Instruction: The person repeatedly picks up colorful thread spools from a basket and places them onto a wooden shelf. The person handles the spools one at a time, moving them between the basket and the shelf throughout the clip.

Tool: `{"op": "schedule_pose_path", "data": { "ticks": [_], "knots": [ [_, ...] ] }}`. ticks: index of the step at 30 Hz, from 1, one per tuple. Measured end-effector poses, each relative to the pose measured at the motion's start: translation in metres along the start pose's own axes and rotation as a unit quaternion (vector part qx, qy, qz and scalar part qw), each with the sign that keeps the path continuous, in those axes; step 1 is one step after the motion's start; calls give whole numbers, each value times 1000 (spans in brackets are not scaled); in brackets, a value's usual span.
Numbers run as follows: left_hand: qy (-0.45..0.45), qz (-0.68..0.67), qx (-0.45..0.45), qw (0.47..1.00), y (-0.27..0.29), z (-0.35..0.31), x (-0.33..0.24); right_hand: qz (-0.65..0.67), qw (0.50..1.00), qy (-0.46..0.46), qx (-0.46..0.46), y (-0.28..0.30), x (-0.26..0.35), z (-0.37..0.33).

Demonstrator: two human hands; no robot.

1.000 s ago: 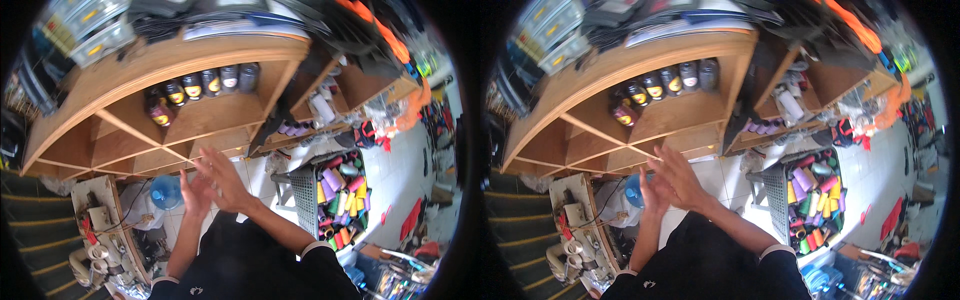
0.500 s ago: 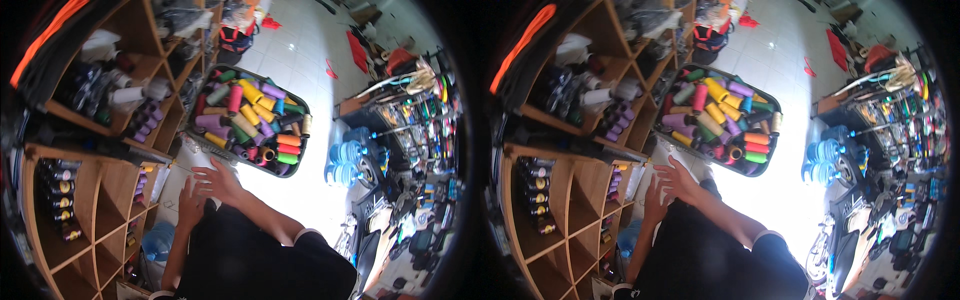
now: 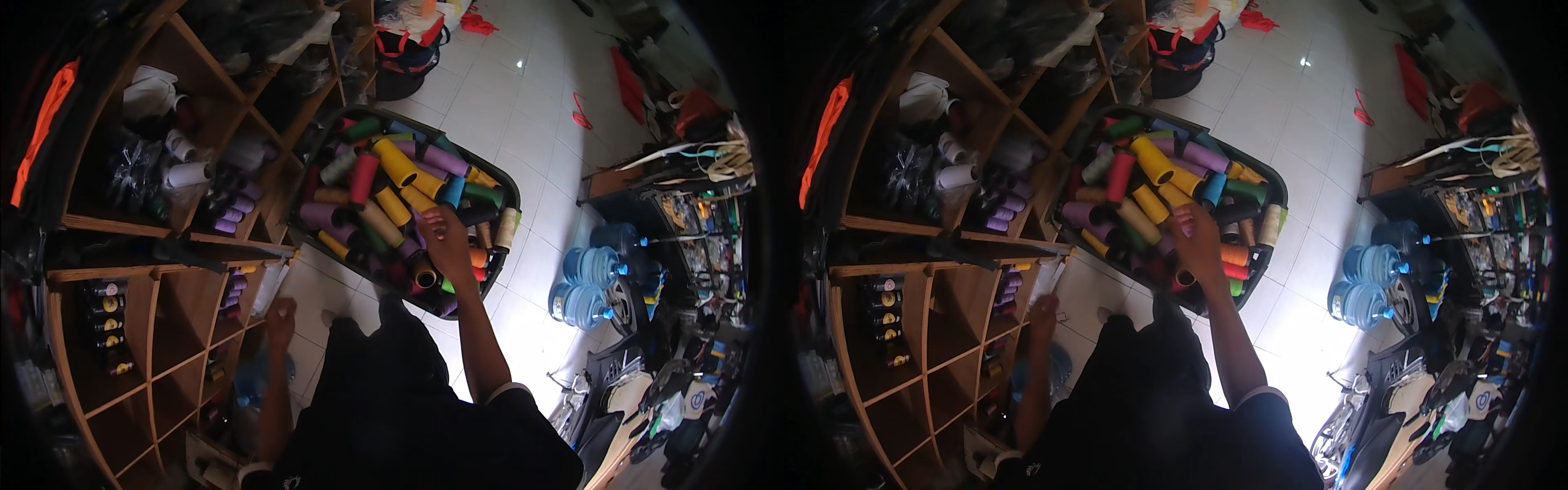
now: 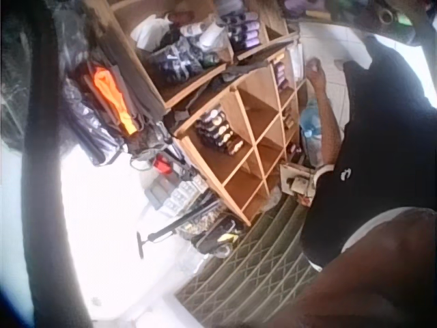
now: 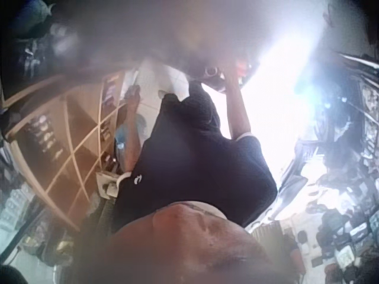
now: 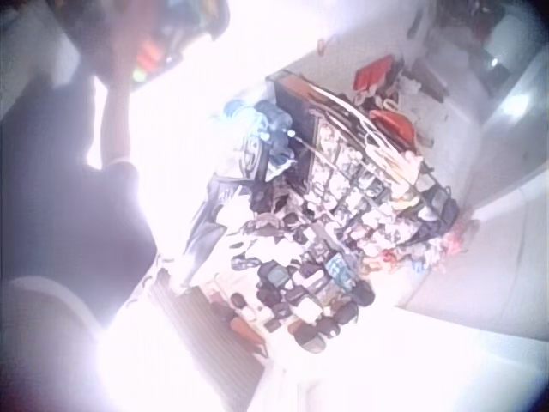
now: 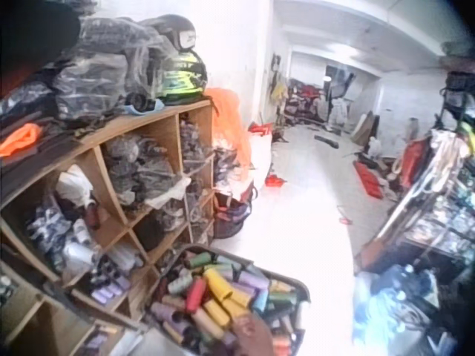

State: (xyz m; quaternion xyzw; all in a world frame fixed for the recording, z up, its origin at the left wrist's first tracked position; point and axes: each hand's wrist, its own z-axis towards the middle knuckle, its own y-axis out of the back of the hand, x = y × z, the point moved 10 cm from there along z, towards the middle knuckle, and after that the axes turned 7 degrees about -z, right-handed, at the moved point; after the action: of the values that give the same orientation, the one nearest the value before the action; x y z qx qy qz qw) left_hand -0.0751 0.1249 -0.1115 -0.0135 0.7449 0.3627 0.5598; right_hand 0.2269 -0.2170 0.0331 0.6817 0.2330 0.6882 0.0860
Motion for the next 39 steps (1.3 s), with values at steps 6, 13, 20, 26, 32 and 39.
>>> {"op": "schedule_pose_path", "data": {
  "ticks": [6,13,20,26,32,39],
  "knots": [
    [-60,-99,-54,992,-28,145,-147,-126,976,158,-80,28,22,24],
    [-126,-20,-33,991,-115,151,-218,-166,973,-22,-156,182,-128,100],
    [-182,11,-59,981,-120,126,-249,-347,915,72,192,95,-182,207],
    [-134,47,-105,984,-78,109,-225,-494,799,15,343,46,-188,219],
    [-102,121,-147,976,-38,90,-193,-563,724,66,393,32,-179,229],
    [-103,115,-170,973,-13,70,-146,-531,777,155,302,47,-174,208]
  ]
}}
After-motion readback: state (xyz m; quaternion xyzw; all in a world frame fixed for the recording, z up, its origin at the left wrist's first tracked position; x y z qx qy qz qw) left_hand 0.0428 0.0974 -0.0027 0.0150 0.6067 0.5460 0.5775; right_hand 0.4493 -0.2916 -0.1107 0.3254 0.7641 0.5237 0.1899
